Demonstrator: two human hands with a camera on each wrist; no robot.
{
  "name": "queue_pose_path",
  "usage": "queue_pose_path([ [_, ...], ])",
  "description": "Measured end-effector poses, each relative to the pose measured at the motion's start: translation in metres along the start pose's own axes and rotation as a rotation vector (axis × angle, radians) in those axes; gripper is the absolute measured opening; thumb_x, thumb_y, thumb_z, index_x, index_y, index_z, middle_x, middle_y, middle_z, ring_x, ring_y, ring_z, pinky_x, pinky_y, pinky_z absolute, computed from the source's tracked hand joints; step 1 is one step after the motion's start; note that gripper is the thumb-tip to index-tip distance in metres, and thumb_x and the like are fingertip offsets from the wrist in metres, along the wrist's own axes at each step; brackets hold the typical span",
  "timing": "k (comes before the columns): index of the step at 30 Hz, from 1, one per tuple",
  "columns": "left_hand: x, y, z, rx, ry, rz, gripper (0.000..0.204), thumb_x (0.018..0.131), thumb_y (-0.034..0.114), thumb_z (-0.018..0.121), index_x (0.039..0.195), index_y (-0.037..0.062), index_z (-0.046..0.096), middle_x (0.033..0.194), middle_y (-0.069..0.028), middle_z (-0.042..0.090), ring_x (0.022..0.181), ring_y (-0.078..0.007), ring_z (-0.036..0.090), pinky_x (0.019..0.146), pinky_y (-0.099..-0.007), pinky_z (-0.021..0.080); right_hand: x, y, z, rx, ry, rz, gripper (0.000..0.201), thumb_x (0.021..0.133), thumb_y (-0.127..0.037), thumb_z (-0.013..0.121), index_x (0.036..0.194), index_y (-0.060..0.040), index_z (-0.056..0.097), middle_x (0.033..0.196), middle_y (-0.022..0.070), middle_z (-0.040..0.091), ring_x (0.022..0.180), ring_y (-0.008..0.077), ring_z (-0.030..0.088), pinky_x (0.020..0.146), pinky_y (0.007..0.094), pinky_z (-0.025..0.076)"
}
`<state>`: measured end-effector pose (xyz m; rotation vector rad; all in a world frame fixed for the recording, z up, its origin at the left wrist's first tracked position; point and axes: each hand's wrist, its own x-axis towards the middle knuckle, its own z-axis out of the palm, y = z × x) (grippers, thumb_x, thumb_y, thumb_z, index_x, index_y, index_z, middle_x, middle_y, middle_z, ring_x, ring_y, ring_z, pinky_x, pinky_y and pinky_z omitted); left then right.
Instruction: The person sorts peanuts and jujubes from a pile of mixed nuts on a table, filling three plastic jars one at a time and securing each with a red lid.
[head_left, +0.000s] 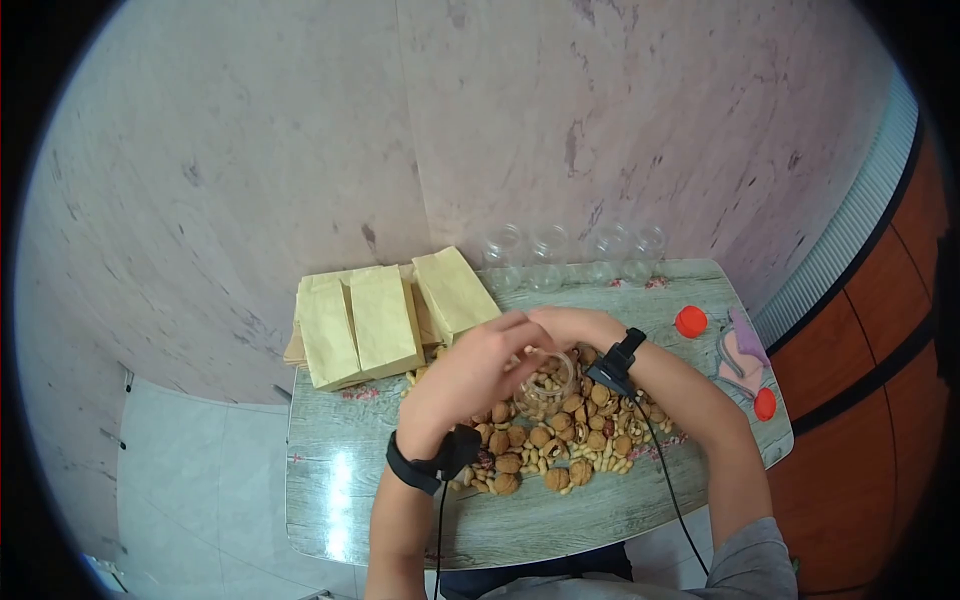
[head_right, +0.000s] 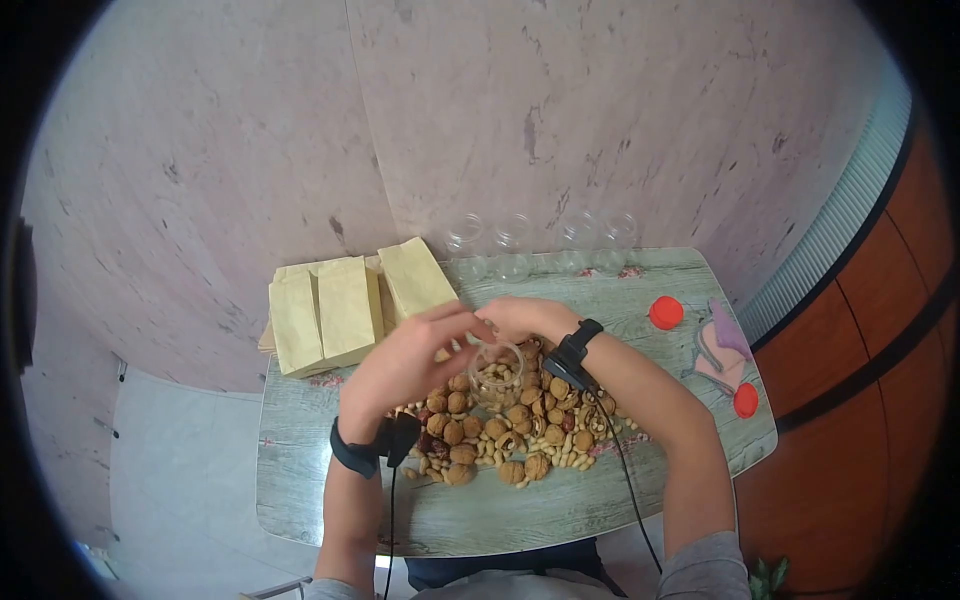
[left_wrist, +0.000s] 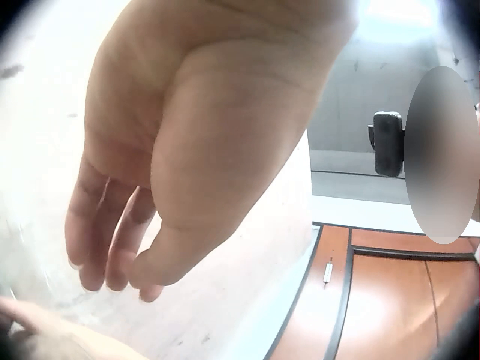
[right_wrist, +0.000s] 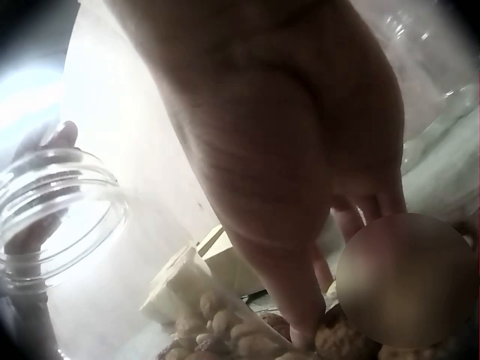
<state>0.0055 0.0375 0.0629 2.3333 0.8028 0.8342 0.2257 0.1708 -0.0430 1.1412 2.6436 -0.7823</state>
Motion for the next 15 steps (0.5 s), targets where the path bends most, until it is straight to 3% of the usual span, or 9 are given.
queue_pose_path([
  [3,-0.009,-0.018,-0.014,0.097,0.088,-0.073,0.022,0.090,-0.001,0.068,0.111,0.0048,0.071,0.104,-0.0133,0.068,0.092,-0.0286,0.072,0.081,-0.0365,0.059,0.000,-0.008,0.002,0.102,-0.021,-0.069,0.045,0.078,-0.023,0.086,0.117,-0.0093,0.070,0.103,0.0135,0.073,0.093,0.0317,0.069,0.079,0.0445,0.055],
  [5,-0.017,-0.033,-0.020,0.240,0.076,-0.303,0.022,0.089,0.002,0.069,0.111,0.0029,0.071,0.104,-0.0144,0.070,0.093,-0.0293,0.072,0.080,-0.0386,0.059,0.003,-0.010,0.007,0.072,-0.030,-0.086,0.043,0.078,-0.022,0.085,0.116,-0.0090,0.070,0.103,0.0127,0.073,0.092,0.0306,0.069,0.078,0.0440,0.054],
  [7,-0.023,-0.048,-0.023,0.268,0.068,-0.343,0.022,0.089,0.006,0.070,0.111,0.0012,0.070,0.101,-0.0155,0.073,0.091,-0.0298,0.073,0.078,-0.0398,0.059,0.009,-0.006,0.011,0.043,-0.041,-0.102,0.041,0.078,-0.021,0.085,0.114,-0.0087,0.070,0.102,0.0119,0.072,0.091,0.0296,0.068,0.077,0.0434,0.054],
  [9,-0.024,-0.053,-0.029,0.234,-0.012,-0.523,0.023,0.090,0.008,0.070,0.111,-0.0001,0.069,0.101,-0.0191,0.073,0.097,-0.0366,0.072,0.085,-0.0446,0.057,0.018,0.000,0.015,0.029,-0.113,-0.094,0.034,0.079,-0.017,0.084,0.109,-0.0074,0.070,0.099,0.0108,0.072,0.091,0.0289,0.068,0.077,0.0425,0.053],
  [15,-0.034,-0.063,-0.045,0.148,0.005,-0.573,0.024,0.089,0.010,0.071,0.111,-0.0009,0.069,0.098,-0.0172,0.076,0.092,-0.0329,0.073,0.081,-0.0418,0.057,0.006,-0.008,0.005,0.070,-0.050,-0.107,0.024,0.080,-0.015,0.082,0.100,-0.0052,0.071,0.095,0.0112,0.072,0.091,0.0284,0.068,0.078,0.0415,0.054],
])
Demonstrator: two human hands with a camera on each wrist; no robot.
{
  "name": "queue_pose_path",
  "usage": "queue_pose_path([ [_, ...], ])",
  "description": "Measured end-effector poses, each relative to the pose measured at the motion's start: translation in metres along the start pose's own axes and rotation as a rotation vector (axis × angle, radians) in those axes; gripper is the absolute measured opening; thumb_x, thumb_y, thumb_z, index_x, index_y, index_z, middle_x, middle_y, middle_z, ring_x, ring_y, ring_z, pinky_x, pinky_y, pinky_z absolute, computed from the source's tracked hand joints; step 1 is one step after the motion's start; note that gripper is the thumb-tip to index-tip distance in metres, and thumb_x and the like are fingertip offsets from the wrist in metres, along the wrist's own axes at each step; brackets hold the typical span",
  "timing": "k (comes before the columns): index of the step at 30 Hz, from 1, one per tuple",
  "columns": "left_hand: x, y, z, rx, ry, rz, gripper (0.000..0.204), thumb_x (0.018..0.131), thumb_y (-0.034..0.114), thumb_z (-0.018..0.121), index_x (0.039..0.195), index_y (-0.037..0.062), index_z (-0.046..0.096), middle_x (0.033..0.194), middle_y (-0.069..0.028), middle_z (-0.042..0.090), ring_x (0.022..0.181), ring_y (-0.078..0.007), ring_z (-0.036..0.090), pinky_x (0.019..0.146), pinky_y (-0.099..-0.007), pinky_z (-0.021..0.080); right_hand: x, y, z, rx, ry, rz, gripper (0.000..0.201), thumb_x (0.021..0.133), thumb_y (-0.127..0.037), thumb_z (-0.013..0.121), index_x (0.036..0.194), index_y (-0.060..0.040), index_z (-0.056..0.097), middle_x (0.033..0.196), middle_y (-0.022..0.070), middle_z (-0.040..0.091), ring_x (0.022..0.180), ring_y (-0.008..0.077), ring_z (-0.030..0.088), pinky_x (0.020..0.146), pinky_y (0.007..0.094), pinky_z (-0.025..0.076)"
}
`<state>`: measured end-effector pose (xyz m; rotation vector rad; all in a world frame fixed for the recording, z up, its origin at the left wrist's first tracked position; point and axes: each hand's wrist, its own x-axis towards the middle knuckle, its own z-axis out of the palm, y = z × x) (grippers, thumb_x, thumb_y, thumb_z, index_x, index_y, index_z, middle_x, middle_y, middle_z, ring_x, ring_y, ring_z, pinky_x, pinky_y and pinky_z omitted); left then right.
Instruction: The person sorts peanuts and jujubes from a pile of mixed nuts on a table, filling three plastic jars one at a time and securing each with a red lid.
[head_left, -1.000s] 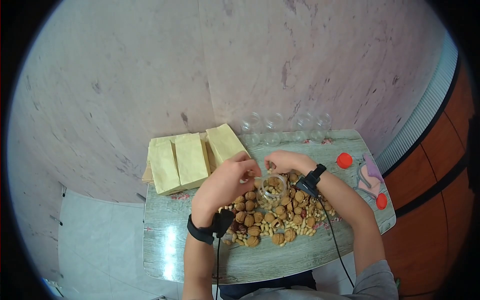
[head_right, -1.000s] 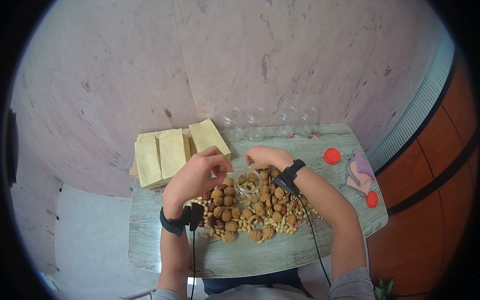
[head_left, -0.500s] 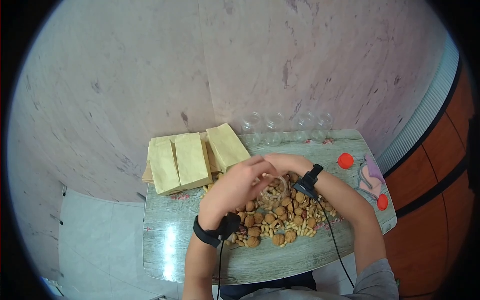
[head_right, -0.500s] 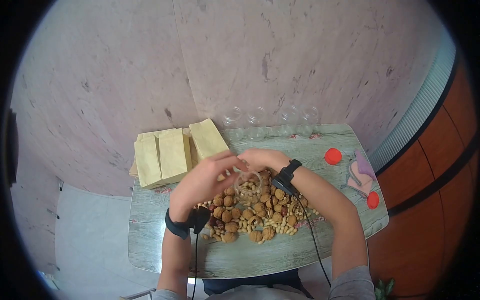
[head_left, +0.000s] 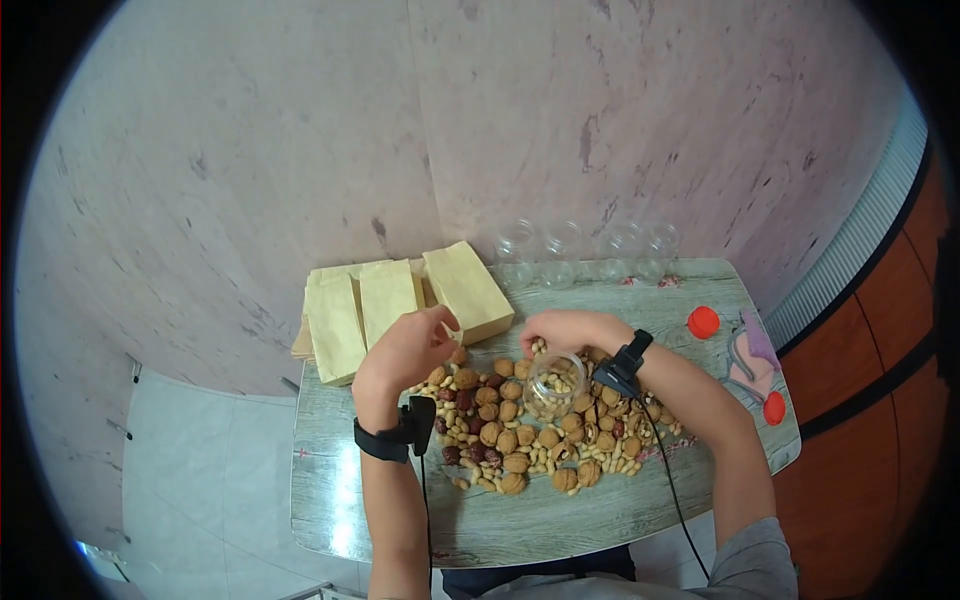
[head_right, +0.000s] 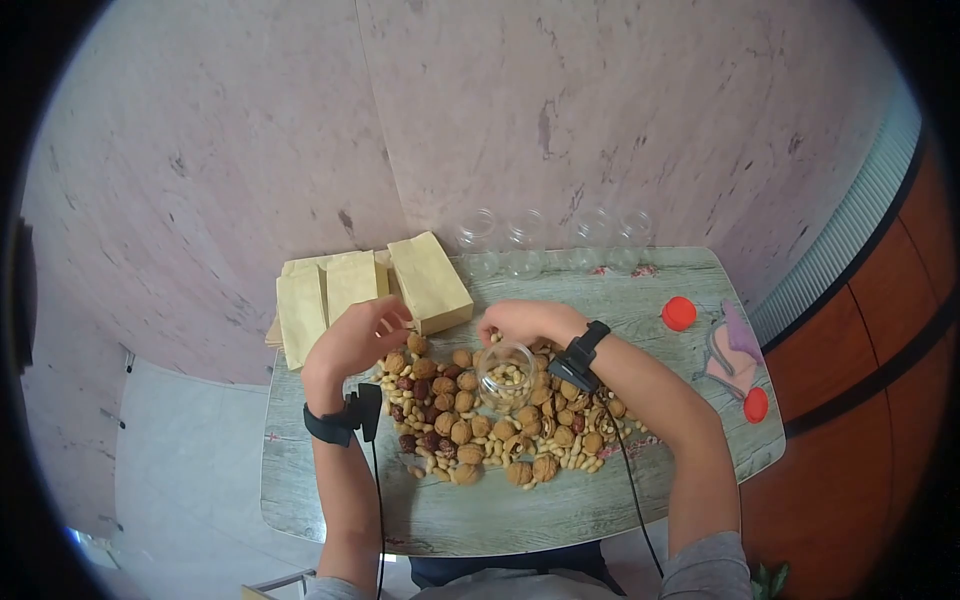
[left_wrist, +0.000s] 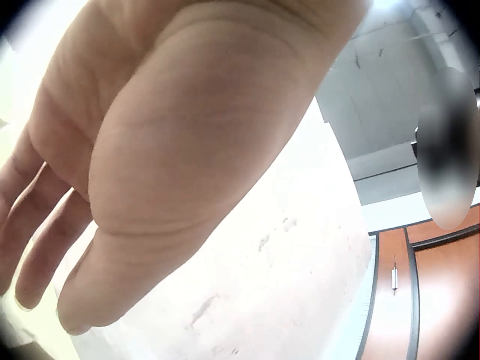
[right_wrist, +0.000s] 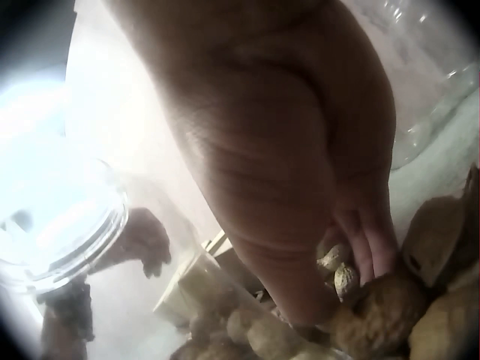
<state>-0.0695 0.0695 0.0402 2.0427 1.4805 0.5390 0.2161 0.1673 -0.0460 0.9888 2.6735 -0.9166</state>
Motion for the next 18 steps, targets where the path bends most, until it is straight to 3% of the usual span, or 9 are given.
queue_pose_path([
  [1,-0.001,-0.007,-0.002,0.001,-0.001,-0.002,0.024,0.089,0.010,0.071,0.111,-0.0009,0.069,0.098,-0.0172,0.076,0.092,-0.0329,0.073,0.081,-0.0418,0.057,-0.005,-0.003,-0.005,0.002,-0.001,-0.001,0.024,0.080,-0.015,0.082,0.100,-0.0052,0.071,0.095,0.0112,0.072,0.091,0.0284,0.068,0.078,0.0415,0.054],
  [3,-0.004,-0.018,-0.004,0.046,0.049,0.028,0.022,0.092,0.014,0.071,0.111,0.0023,0.070,0.098,-0.0109,0.076,0.082,-0.0229,0.072,0.070,-0.0361,0.058,-0.020,-0.010,-0.021,-0.021,0.095,-0.036,0.021,0.087,-0.019,0.079,0.100,-0.0056,0.071,0.103,0.0092,0.066,0.091,0.0239,0.068,0.081,0.0367,0.056],
  [4,-0.006,-0.015,-0.007,0.046,0.049,0.027,0.022,0.092,0.014,0.071,0.111,0.0023,0.070,0.098,-0.0109,0.076,0.082,-0.0229,0.072,0.070,-0.0361,0.058,-0.029,-0.018,-0.030,-0.021,0.095,-0.036,0.021,0.087,-0.019,0.079,0.100,-0.0056,0.071,0.103,0.0092,0.066,0.091,0.0239,0.068,0.081,0.0367,0.056],
  [6,-0.012,-0.006,-0.015,0.065,0.026,-0.147,0.025,0.089,0.015,0.073,0.110,0.0009,0.071,0.099,-0.0158,0.077,0.091,-0.0310,0.074,0.080,-0.0401,0.057,-0.052,-0.037,-0.048,0.047,0.236,-0.077,0.019,0.091,-0.022,0.077,0.102,-0.0070,0.071,0.106,0.0079,0.064,0.090,0.0199,0.068,0.080,0.0333,0.057],
  [9,-0.015,-0.007,-0.015,0.097,-0.002,-0.192,0.025,0.089,0.019,0.073,0.108,0.0022,0.073,0.099,-0.0152,0.077,0.091,-0.0308,0.074,0.081,-0.0402,0.057,-0.083,-0.067,-0.063,0.182,0.288,-0.092,0.018,0.093,-0.021,0.076,0.103,-0.0075,0.071,0.105,0.0065,0.063,0.087,0.0168,0.067,0.079,0.0311,0.057],
  [13,-0.021,-0.006,-0.021,0.078,-0.014,-0.220,0.024,0.090,0.021,0.073,0.106,0.0033,0.075,0.100,-0.0147,0.078,0.090,-0.0306,0.074,0.081,-0.0400,0.058,-0.105,-0.099,-0.058,0.085,0.285,-0.170,0.017,0.093,-0.019,0.075,0.104,-0.0071,0.070,0.102,0.0069,0.062,0.086,0.0180,0.068,0.079,0.0319,0.058],
  [15,-0.022,-0.018,-0.021,0.128,-0.003,-0.181,0.025,0.091,0.022,0.073,0.108,0.0047,0.076,0.101,-0.0149,0.078,0.091,-0.0307,0.074,0.082,-0.0397,0.058,-0.108,-0.108,-0.048,0.061,0.262,-0.123,0.016,0.090,-0.012,0.072,0.103,-0.0055,0.068,0.100,0.0090,0.059,0.086,0.0228,0.068,0.078,0.0365,0.055],
  [18,-0.028,-0.021,-0.015,0.134,-0.049,-0.251,0.027,0.091,0.023,0.073,0.112,0.0060,0.076,0.102,-0.0155,0.078,0.093,-0.0305,0.075,0.083,-0.0395,0.058,-0.109,-0.105,-0.035,-0.063,0.321,-0.098,0.019,0.093,-0.012,0.072,0.110,-0.0063,0.068,0.105,0.0091,0.060,0.088,0.0238,0.068,0.079,0.0349,0.057],
])
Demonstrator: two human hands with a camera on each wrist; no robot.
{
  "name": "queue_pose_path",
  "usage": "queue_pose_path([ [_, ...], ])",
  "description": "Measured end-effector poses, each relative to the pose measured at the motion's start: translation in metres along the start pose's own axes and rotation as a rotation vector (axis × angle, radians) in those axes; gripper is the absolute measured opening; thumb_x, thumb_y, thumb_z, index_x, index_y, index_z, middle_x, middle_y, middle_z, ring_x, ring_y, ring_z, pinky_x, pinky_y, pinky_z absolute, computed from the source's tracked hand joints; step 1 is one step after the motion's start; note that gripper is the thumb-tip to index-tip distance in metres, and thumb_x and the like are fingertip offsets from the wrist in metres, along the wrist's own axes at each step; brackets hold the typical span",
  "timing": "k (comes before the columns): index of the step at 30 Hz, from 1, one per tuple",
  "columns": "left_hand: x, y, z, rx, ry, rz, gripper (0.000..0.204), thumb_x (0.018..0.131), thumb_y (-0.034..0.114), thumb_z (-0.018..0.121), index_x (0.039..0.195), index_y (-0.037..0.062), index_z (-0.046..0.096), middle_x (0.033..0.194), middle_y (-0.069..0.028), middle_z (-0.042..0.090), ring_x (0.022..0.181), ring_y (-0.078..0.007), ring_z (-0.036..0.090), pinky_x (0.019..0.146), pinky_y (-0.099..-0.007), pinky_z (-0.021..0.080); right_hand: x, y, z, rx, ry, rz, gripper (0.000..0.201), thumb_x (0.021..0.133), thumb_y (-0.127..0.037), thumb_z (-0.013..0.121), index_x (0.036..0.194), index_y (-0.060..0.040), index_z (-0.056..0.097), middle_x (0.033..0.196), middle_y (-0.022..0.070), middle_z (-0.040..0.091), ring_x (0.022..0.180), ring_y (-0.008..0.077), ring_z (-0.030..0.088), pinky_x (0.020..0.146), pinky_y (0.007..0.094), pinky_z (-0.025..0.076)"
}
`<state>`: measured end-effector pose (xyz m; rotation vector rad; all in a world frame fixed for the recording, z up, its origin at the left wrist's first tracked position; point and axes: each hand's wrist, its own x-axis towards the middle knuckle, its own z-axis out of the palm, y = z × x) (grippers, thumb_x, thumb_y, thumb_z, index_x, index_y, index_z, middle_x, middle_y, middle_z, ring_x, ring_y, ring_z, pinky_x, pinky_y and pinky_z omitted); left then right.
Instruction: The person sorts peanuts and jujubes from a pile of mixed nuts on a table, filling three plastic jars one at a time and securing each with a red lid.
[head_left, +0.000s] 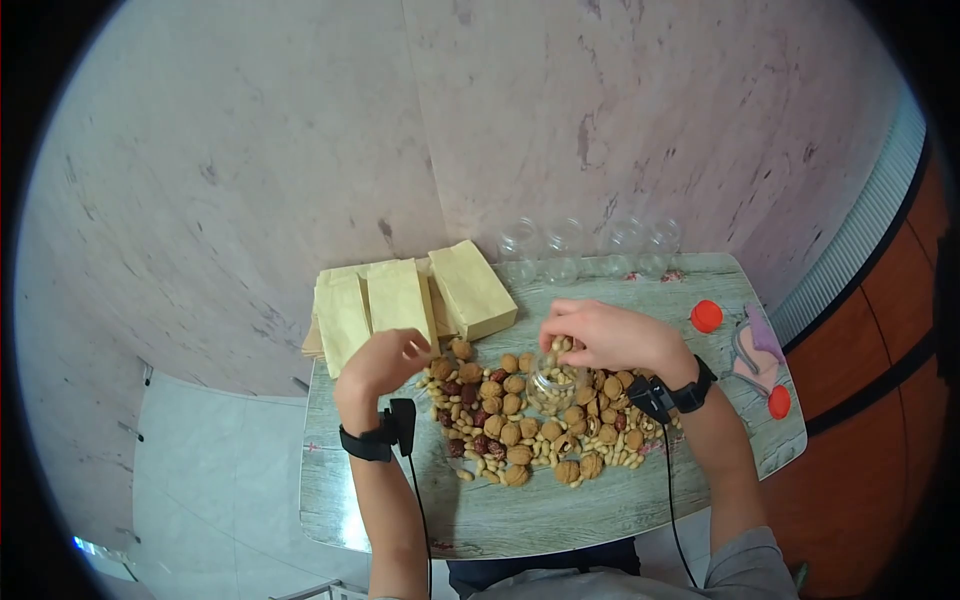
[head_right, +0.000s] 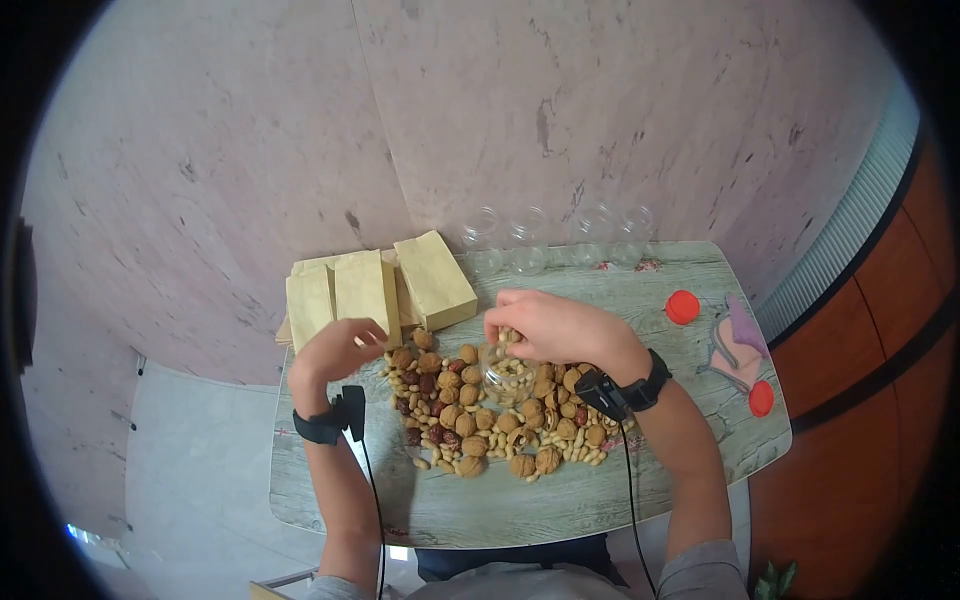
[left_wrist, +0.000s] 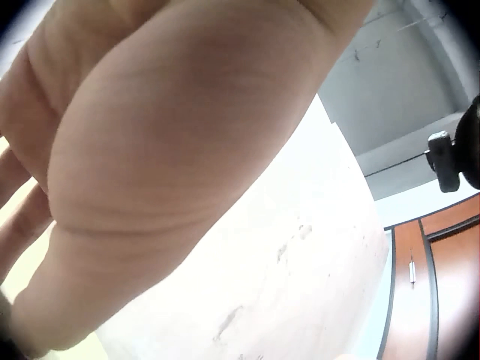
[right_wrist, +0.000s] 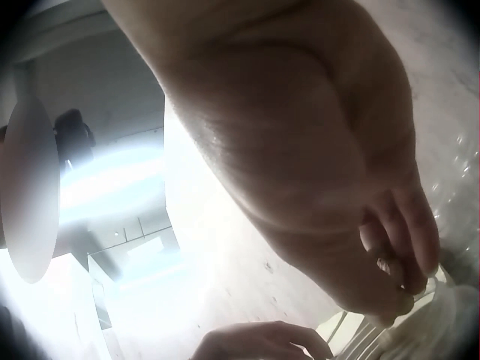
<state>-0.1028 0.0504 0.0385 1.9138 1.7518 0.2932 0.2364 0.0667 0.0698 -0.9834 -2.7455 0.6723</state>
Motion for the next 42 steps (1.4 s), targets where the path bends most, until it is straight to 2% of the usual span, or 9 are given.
queue_pose_path([
  [2,-0.001,-0.006,0.012,0.029,-0.040,-0.008,0.030,0.090,0.022,0.074,0.116,0.0075,0.076,0.106,-0.0171,0.077,0.098,-0.0331,0.074,0.086,-0.0407,0.058,-0.003,0.000,0.004,0.040,0.017,0.003,0.020,0.093,-0.011,0.071,0.112,-0.0063,0.068,0.107,0.0091,0.060,0.089,0.0245,0.068,0.080,0.0362,0.056],
  [4,0.001,-0.014,0.030,0.082,0.009,0.171,0.033,0.088,0.022,0.075,0.117,0.0081,0.075,0.109,-0.0181,0.077,0.104,-0.0367,0.072,0.091,-0.0428,0.057,-0.007,-0.001,0.006,0.079,0.031,0.011,0.021,0.093,-0.011,0.070,0.113,-0.0064,0.068,0.108,0.0091,0.060,0.091,0.0253,0.068,0.080,0.0375,0.056],
  [8,0.002,-0.008,0.058,0.253,-0.062,-0.012,0.072,0.079,0.026,0.085,0.143,0.0074,0.059,0.140,-0.0164,0.062,0.120,-0.0370,0.065,0.105,-0.0430,0.053,-0.020,-0.010,0.005,0.001,0.135,-0.029,0.021,0.093,-0.012,0.069,0.113,-0.0068,0.068,0.107,0.0095,0.061,0.090,0.0266,0.068,0.080,0.0389,0.056],
  [10,0.011,-0.021,0.072,0.254,-0.054,-0.012,0.079,0.075,0.028,0.087,0.141,0.0001,0.054,0.141,-0.0224,0.056,0.120,-0.0393,0.065,0.105,-0.0441,0.053,-0.028,-0.021,0.005,0.013,0.165,-0.056,0.020,0.094,-0.013,0.069,0.113,-0.0070,0.068,0.105,0.0095,0.061,0.089,0.0271,0.068,0.079,0.0387,0.056],
  [19,0.027,-0.030,0.085,0.081,-0.121,-0.143,0.073,0.075,0.021,0.085,0.134,-0.0078,0.051,0.142,-0.0370,0.045,0.106,-0.0469,0.070,0.077,-0.0462,0.064,-0.032,-0.069,0.049,0.207,0.069,-0.310,0.016,0.096,-0.017,0.066,0.105,-0.0033,0.064,0.100,0.0121,0.063,0.093,0.0323,0.068,0.083,0.0416,0.056],
  [22,0.033,-0.035,0.082,0.083,-0.093,-0.050,0.051,0.078,0.015,0.081,0.118,-0.0095,0.062,0.129,-0.0337,0.060,0.098,-0.0403,0.075,0.072,-0.0426,0.064,-0.010,-0.072,0.078,0.240,0.014,-0.254,0.016,0.094,-0.013,0.066,0.107,-0.0029,0.064,0.100,0.0128,0.064,0.096,0.0332,0.067,0.085,0.0427,0.055],
  [24,0.030,-0.026,0.064,-0.035,-0.295,-0.068,0.027,0.082,0.008,0.075,0.103,-0.0078,0.070,0.106,-0.0241,0.074,0.087,-0.0312,0.078,0.070,-0.0392,0.063,0.008,-0.068,0.099,0.232,0.002,-0.233,0.017,0.092,-0.008,0.066,0.107,-0.0017,0.064,0.105,0.0143,0.063,0.100,0.0337,0.067,0.087,0.0432,0.055],
  [27,0.025,-0.031,0.057,-0.088,-0.278,0.012,0.018,0.083,0.002,0.068,0.098,-0.0048,0.073,0.089,-0.0150,0.077,0.074,-0.0241,0.078,0.068,-0.0360,0.062,0.035,-0.068,0.125,0.138,0.004,-0.065,0.022,0.089,-0.001,0.065,0.110,0.0007,0.064,0.116,0.0168,0.059,0.107,0.0350,0.066,0.091,0.0431,0.055],
  [42,0.029,-0.051,0.056,-0.038,-0.252,0.108,0.023,0.084,0.005,0.070,0.105,-0.0023,0.074,0.092,-0.0141,0.078,0.077,-0.0232,0.077,0.070,-0.0345,0.061,0.104,-0.056,0.182,-0.090,0.028,-0.066,0.027,0.090,0.000,0.061,0.117,0.0019,0.068,0.111,0.0188,0.061,0.108,0.0365,0.066,0.092,0.0436,0.055],
])
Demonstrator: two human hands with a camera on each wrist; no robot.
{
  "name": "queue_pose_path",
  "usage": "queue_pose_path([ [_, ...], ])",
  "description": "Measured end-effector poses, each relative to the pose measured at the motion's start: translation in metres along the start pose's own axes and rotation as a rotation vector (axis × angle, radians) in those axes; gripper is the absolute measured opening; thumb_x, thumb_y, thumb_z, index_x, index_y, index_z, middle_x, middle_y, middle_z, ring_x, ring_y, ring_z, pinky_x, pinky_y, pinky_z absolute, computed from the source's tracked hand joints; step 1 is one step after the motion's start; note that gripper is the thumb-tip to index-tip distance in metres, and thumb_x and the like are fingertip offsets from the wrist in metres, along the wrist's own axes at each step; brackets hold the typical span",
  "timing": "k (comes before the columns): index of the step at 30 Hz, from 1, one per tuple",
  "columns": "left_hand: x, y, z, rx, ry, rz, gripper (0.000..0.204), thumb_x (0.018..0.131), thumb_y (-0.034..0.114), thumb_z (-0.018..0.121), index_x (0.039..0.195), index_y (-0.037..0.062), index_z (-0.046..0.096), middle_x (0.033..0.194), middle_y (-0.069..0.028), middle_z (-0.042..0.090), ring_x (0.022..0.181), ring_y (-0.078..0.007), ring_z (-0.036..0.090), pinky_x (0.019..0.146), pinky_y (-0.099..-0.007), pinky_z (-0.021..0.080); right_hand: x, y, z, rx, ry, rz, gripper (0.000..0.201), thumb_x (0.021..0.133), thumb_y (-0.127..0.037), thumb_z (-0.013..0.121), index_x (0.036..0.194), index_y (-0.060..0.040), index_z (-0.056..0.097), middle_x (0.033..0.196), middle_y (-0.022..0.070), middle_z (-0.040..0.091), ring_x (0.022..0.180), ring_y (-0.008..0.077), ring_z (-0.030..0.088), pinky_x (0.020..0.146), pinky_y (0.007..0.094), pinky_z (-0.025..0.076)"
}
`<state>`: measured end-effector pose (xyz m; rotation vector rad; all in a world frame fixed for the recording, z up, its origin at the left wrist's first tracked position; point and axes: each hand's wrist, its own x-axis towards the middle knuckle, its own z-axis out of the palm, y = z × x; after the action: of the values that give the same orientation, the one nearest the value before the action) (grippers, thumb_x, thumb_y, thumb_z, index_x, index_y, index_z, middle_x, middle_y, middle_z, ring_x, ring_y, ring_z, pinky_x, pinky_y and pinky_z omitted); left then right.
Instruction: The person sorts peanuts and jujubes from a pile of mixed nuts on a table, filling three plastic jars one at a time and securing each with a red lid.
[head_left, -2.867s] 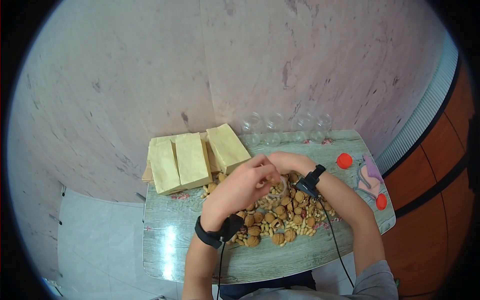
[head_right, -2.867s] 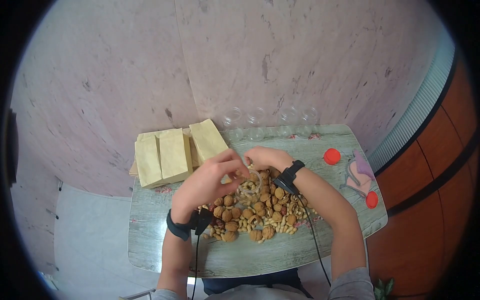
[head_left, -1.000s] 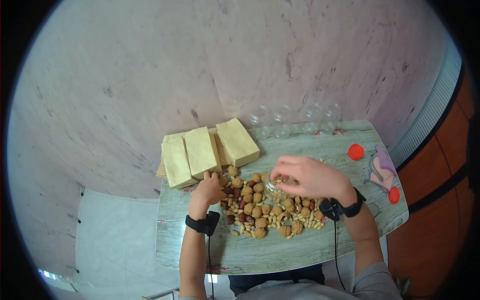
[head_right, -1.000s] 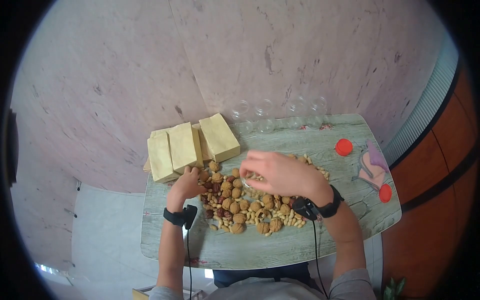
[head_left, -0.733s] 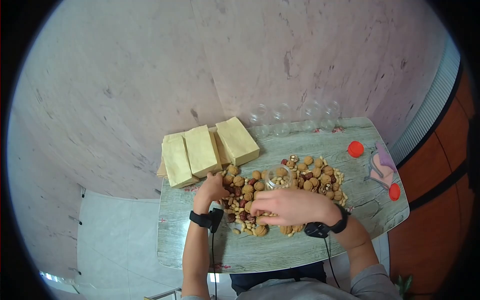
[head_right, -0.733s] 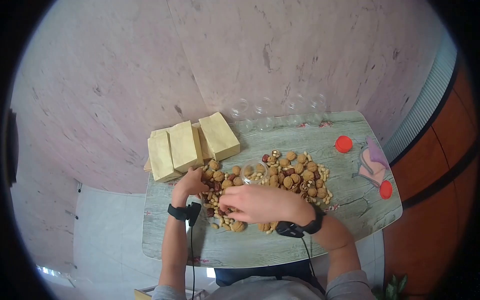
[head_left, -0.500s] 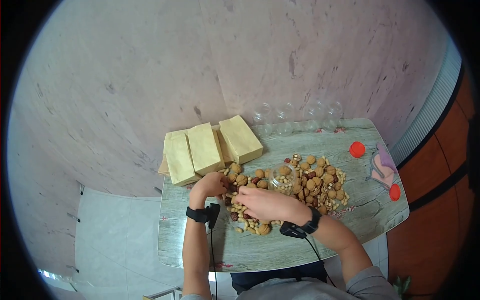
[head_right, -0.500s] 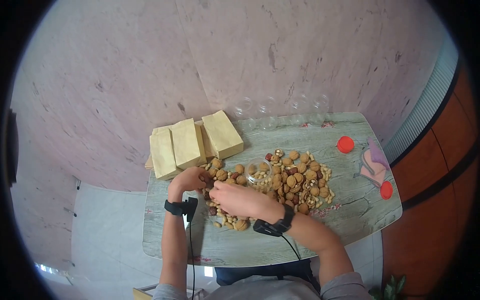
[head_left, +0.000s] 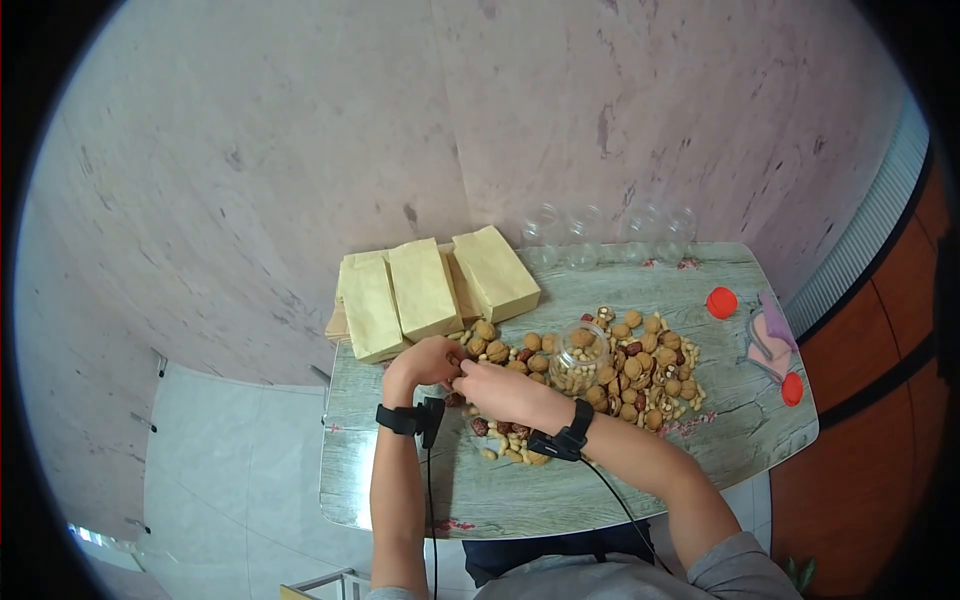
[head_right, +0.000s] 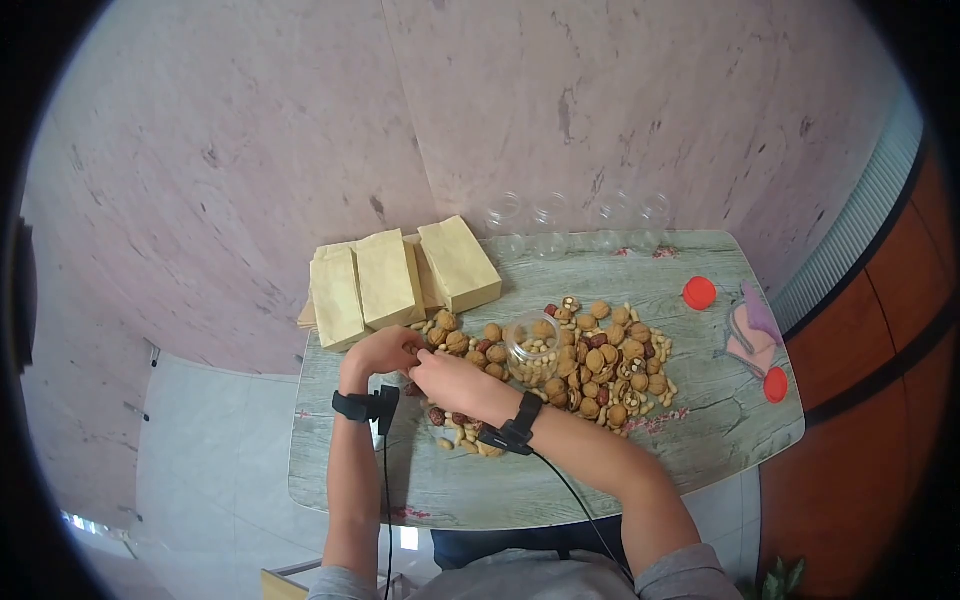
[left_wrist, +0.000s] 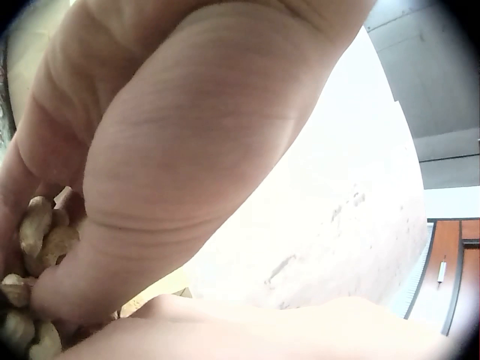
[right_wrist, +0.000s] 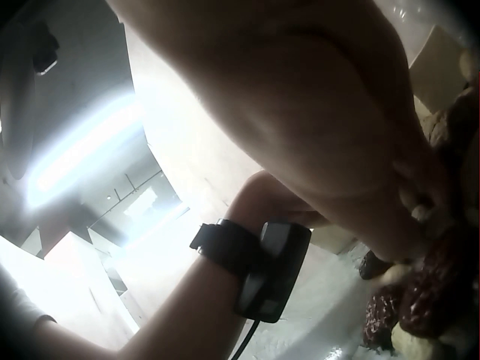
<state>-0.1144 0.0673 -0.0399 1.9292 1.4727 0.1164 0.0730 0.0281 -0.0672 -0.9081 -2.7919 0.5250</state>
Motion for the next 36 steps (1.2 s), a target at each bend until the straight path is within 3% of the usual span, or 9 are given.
queue_pose_path([
  [3,-0.001,-0.002,-0.001,-0.122,-0.038,-0.038,0.024,0.083,0.005,0.071,0.105,-0.0021,0.075,0.090,-0.0140,0.078,0.077,-0.0223,0.077,0.070,-0.0339,0.061,0.000,-0.002,-0.014,0.079,-0.100,0.072,0.027,0.091,-0.001,0.061,0.116,-0.0005,0.069,0.111,0.0186,0.062,0.107,0.0366,0.066,0.091,0.0445,0.055],
  [7,-0.003,-0.001,-0.003,-0.118,-0.065,-0.032,0.025,0.086,0.007,0.071,0.109,-0.0031,0.072,0.091,-0.0150,0.078,0.081,-0.0222,0.078,0.075,-0.0332,0.061,-0.009,-0.009,-0.034,0.140,-0.084,0.122,0.026,0.091,-0.002,0.063,0.115,-0.0016,0.069,0.111,0.0174,0.062,0.107,0.0356,0.066,0.091,0.0454,0.054],
  [13,-0.006,0.002,-0.009,-0.119,-0.093,-0.057,0.024,0.086,0.007,0.071,0.109,-0.0009,0.073,0.088,-0.0114,0.078,0.080,-0.0206,0.078,0.074,-0.0325,0.060,-0.034,-0.017,-0.084,0.154,0.029,-0.009,0.026,0.088,-0.002,0.069,0.114,-0.0014,0.069,0.113,0.0152,0.063,0.107,0.0333,0.066,0.093,0.0422,0.055],
  [15,-0.007,0.000,-0.009,-0.101,-0.079,-0.027,0.022,0.086,0.007,0.071,0.107,0.0002,0.074,0.090,-0.0100,0.078,0.078,-0.0195,0.077,0.072,-0.0318,0.059,-0.054,-0.017,-0.112,0.224,0.166,-0.005,0.025,0.089,-0.002,0.069,0.114,-0.0006,0.069,0.114,0.0138,0.063,0.103,0.0288,0.068,0.091,0.0393,0.056],
  [20,-0.025,0.018,-0.016,-0.084,0.014,-0.049,0.022,0.084,0.003,0.068,0.104,0.0007,0.076,0.091,-0.0120,0.077,0.075,-0.0207,0.076,0.070,-0.0338,0.059,-0.107,0.004,-0.165,0.194,0.333,0.182,0.023,0.091,-0.008,0.071,0.113,-0.0033,0.070,0.109,0.0115,0.065,0.095,0.0248,0.069,0.083,0.0379,0.058],
  [22,-0.032,0.029,-0.021,-0.081,0.046,-0.046,0.022,0.085,0.003,0.068,0.104,0.0012,0.076,0.092,-0.0119,0.077,0.076,-0.0209,0.076,0.070,-0.0342,0.058,-0.116,0.013,-0.165,0.174,0.278,0.240,0.023,0.090,-0.006,0.070,0.112,-0.0037,0.069,0.109,0.0123,0.064,0.098,0.0276,0.068,0.087,0.0388,0.056],
  [28,-0.059,0.082,-0.022,-0.143,0.143,0.269,0.017,0.091,0.009,0.075,0.107,0.0023,0.072,0.092,-0.0094,0.073,0.082,-0.0224,0.072,0.071,-0.0352,0.057,-0.122,0.026,-0.166,0.099,0.194,0.274,0.027,0.087,-0.005,0.070,0.113,-0.0048,0.068,0.109,0.0135,0.064,0.104,0.0323,0.066,0.093,0.0413,0.054],
  [31,-0.061,0.108,-0.018,-0.118,0.201,0.489,0.019,0.091,0.007,0.077,0.109,0.0028,0.070,0.106,-0.0105,0.071,0.091,-0.0246,0.071,0.081,-0.0353,0.058,-0.125,0.027,-0.172,0.119,0.214,0.269,0.031,0.086,-0.006,0.070,0.117,-0.0048,0.066,0.110,0.0138,0.065,0.106,0.0333,0.065,0.094,0.0425,0.053],
  [36,-0.036,0.166,-0.013,-0.173,0.123,0.463,0.019,0.091,0.001,0.074,0.110,0.0022,0.070,0.107,-0.0098,0.070,0.101,-0.0232,0.072,0.088,-0.0355,0.058,-0.145,0.041,-0.176,0.088,0.310,0.239,0.035,0.086,-0.008,0.071,0.120,-0.0031,0.063,0.112,0.0152,0.066,0.104,0.0349,0.065,0.092,0.0443,0.053],
])
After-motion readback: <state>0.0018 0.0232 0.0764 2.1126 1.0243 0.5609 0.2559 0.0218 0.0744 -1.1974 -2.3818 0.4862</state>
